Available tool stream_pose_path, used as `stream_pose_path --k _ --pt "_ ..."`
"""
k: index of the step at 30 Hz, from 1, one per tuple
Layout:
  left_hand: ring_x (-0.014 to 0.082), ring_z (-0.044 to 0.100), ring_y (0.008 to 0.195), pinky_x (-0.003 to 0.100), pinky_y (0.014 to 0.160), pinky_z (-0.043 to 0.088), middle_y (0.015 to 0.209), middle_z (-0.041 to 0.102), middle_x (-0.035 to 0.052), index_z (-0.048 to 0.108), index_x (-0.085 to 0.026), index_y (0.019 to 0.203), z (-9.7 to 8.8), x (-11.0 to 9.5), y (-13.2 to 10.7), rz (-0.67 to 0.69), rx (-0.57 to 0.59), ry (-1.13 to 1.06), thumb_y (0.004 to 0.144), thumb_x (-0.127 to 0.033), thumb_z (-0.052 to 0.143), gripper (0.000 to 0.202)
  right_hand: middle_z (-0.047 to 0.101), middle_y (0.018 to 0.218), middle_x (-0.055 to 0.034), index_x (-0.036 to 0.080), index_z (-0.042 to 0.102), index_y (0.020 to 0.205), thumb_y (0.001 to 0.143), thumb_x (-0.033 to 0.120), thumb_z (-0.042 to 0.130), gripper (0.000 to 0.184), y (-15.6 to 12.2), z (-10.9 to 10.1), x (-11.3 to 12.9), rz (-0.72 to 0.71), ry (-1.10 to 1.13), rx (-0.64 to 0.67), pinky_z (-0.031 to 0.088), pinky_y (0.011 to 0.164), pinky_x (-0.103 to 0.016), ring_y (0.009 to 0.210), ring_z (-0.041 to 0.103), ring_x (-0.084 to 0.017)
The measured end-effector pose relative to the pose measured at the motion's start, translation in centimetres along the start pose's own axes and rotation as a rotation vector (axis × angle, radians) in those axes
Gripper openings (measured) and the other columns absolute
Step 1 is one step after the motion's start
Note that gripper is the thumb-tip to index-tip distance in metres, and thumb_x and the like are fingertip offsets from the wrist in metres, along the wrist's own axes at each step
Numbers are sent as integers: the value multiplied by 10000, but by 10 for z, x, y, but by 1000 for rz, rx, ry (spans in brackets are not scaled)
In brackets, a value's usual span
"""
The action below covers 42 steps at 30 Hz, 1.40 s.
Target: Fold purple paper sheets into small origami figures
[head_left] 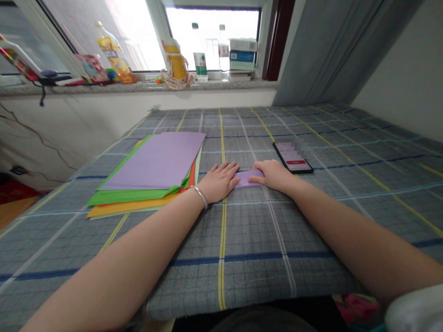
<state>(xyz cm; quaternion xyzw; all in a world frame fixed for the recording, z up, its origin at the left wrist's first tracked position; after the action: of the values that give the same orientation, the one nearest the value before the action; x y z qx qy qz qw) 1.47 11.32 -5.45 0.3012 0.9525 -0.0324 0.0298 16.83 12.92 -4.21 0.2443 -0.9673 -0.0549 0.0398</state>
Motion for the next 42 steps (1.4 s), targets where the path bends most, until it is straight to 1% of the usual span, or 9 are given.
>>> stream_pose_path --k 5,8,13,18,22,28,36,39,42 --pt "276 156 1461 495 1154 186 1587 172 96 210 -164 1509 1 1 -1 -22 3 17 1001 -416 203 568 704 918 -104 183 635 985 885 566 496 420 0 -1 1 6 -103 -12 381 726 -326 867 628 -246" --pt "277 160 1460 509 1152 180 1586 183 82 220 -192 1508 1 0 -2 -30 -9 17 999 -435 192 565 703 939 -98 186 633 1007 877 558 511 412 -1 1 -3 9 -41 -5 391 724 -329 873 627 -250" --pt "313 180 1451 570 1135 178 1581 197 96 251 -189 1500 0 0 -2 -49 -47 21 971 -563 190 650 695 1001 -92 198 624 1045 816 544 602 416 -2 1 -10 -5 112 37 422 731 -332 891 622 -252" --pt "312 186 1450 536 1145 177 1579 204 104 257 -195 1498 0 -1 -1 -49 -38 32 964 -566 250 650 685 983 -94 202 630 1032 770 519 665 413 -3 -1 -16 10 130 57 440 758 -348 907 616 -257" --pt "316 171 1453 547 1144 171 1581 198 102 242 -203 1504 0 -1 -1 -50 -13 27 966 -548 275 640 678 955 -83 210 631 995 769 501 670 370 -3 0 -22 21 137 50 444 751 -340 893 613 -245" --pt "309 124 1464 561 1145 156 1587 165 103 201 -185 1515 -1 0 -1 -57 51 19 971 -516 309 646 665 946 -64 215 623 1013 761 477 683 369 -5 -1 -25 19 181 64 437 720 -311 851 604 -217" --pt "320 102 1466 596 1129 147 1588 151 123 188 -216 1517 -3 8 -1 -3 109 7 953 -539 350 669 655 924 -65 224 624 1053 697 563 713 500 -5 0 -30 48 159 94 449 707 -321 844 605 -230" --pt "322 80 1469 600 1127 141 1589 137 127 185 -235 1517 -5 10 -2 13 147 -12 956 -512 359 650 657 914 -63 232 628 1047 687 576 716 505 -4 1 -32 71 151 96 452 691 -325 828 610 -232" --pt "315 43 1473 602 1130 124 1595 93 116 164 -245 1521 -7 12 -3 15 198 -31 958 -472 377 643 662 904 -62 234 629 1027 692 564 717 479 -5 0 -31 55 138 80 455 697 -338 850 609 -247"
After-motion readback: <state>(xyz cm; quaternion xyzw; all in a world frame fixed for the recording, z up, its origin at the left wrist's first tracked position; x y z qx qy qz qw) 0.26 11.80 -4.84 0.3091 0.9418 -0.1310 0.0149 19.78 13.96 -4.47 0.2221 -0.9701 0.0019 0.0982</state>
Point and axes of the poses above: each hand's wrist, its own y-axis towards the middle knuckle, its own z-axis out of the palm, x = y × z, the point moved 6 cm from there along y, towards the middle knuckle
